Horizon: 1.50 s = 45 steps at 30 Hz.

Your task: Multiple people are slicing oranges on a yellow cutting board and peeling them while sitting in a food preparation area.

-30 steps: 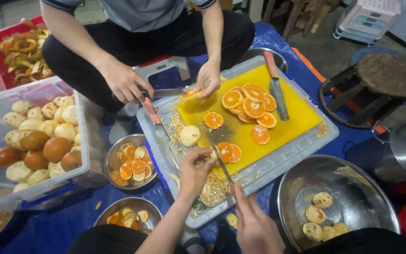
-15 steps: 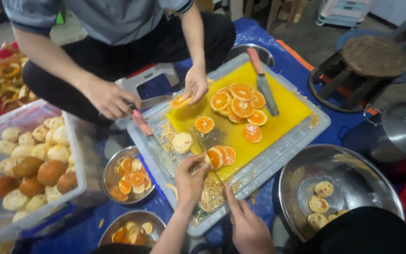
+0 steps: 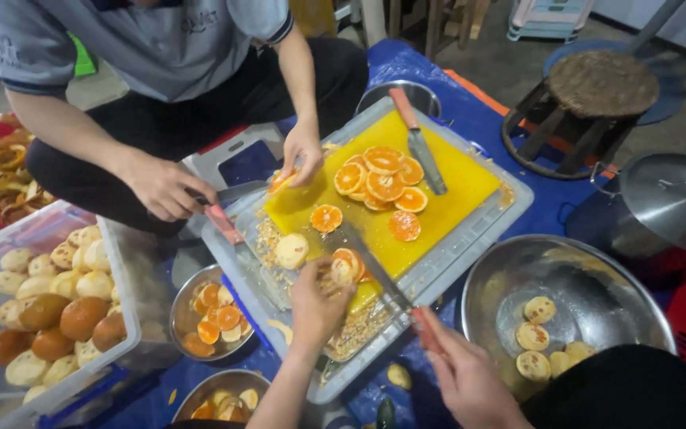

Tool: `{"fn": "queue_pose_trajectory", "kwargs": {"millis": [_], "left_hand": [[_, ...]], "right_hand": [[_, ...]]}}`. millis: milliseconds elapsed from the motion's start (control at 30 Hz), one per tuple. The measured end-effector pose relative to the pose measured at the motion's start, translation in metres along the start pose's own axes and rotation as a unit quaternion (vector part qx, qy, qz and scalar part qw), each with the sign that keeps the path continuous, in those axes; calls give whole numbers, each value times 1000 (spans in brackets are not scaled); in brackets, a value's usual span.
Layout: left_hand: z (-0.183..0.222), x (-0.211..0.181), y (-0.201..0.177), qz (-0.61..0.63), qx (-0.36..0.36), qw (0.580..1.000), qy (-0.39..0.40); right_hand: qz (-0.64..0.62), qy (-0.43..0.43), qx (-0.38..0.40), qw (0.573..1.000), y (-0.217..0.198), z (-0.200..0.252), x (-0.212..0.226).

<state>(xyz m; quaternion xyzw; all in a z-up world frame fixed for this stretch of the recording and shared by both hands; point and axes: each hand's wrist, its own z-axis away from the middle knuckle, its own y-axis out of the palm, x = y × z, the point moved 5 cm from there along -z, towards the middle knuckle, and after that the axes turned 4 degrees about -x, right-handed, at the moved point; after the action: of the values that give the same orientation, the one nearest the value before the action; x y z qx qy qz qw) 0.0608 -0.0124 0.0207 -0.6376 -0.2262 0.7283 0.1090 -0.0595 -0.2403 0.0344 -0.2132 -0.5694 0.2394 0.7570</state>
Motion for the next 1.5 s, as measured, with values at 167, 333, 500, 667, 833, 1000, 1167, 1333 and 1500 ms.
{"fn": "queue_pose_trajectory", "kwargs": {"millis": [167, 333, 500, 667, 833, 1000, 1167, 1333, 1500], "left_hand": [[-6, -34, 28, -172, 103, 964, 173], [-25, -15, 61, -372, 127, 869, 302], [-27, -34, 41, -220, 77, 963, 138], [4, 11, -19, 328, -50, 897, -292], [30, 167, -102, 493, -248, 784, -286], [4, 240, -143, 487, -339, 721, -359], [-1, 244, -209, 449, -345, 751, -340], [16, 199, -331, 285, -245, 887, -269], [6, 234, -483, -244, -242, 904, -253]], "right_hand": [[24, 105, -39, 993, -18, -1, -47], [-86, 193, -23, 977, -11, 7, -49], [-125, 153, -25, 980, -4, 2, -51], [-140, 109, -18, 984, 7, -5, -58], [-148, 77, -25, 986, 21, -10, -69], [-185, 118, 30, 975, 49, -20, -95], [-207, 129, -12, 970, 34, 0, -40], [-214, 126, -36, 968, 24, -5, -17], [-331, 10, 166, 929, 107, -163, -267]]}}
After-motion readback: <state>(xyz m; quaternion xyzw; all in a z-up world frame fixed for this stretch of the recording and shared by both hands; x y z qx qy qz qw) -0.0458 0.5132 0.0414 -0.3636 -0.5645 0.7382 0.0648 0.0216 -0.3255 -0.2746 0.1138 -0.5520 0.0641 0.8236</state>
